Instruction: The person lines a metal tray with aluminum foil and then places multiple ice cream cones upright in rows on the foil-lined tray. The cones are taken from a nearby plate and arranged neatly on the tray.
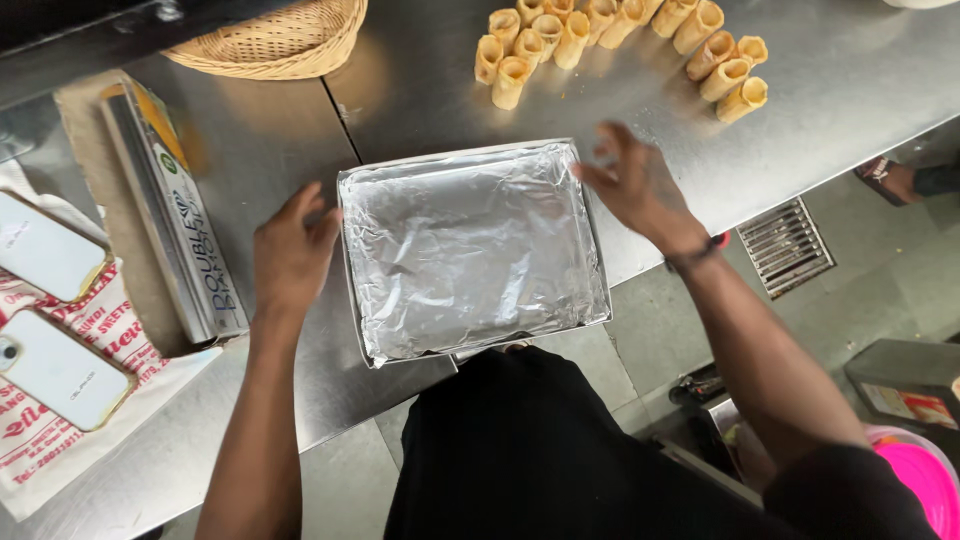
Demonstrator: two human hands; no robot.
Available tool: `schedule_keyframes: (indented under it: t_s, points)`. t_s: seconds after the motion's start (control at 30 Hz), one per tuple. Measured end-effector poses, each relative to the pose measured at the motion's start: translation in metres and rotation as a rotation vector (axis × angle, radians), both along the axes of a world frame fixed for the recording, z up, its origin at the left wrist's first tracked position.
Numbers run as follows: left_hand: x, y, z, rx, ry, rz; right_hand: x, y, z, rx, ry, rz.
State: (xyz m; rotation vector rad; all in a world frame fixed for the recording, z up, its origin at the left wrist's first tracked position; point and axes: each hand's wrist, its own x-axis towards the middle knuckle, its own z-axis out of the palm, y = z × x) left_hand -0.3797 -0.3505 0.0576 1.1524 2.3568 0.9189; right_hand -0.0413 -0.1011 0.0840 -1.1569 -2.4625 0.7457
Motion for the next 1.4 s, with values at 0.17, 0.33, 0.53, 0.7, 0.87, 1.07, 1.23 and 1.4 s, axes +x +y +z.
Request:
schedule_keyframes:
  t_s: [0.17, 0.33, 0.53, 0.7, 0.87, 1.07, 1.23, 1.4]
  points:
    - [0.034, -0.03, 0.004, -0.104, -0.252, 0.099, 0.049, -0.042, 0.006, -0.456, 0.005, -0.106]
    - [0.053, -0.055, 0.01, -0.034, -0.428, 0.161, 0.071, -0.052, -0.001, -0.539, 0.09, -0.189]
    - [0.074, -0.076, 0.024, -0.193, -0.497, 0.197, 0.07, -0.048, -0.003, -0.573, 0.134, -0.211]
    - [0.075, -0.082, 0.043, -0.461, -0.442, 0.066, 0.055, -0.046, 0.004, -0.525, 0.123, -0.251]
    - [0.07, -0.07, 0.064, -0.367, 0.025, -0.026, 0.04, -0.04, 0.002, -0.171, 0.055, -0.085]
    - [0.083, 0.016, 0.052, 0.17, 0.285, -0.316, 0.014, -0.016, -0.01, -0.126, 0.127, -0.055]
    - [0.102, 0.123, 0.022, 0.31, 0.372, -0.555, -0.007, 0.0, -0.014, -0.032, 0.154, 0.029]
    - [0.111, 0.193, -0.007, 0.025, 0.359, -0.556, -0.026, 0.011, -0.02, 0.095, 0.171, 0.065]
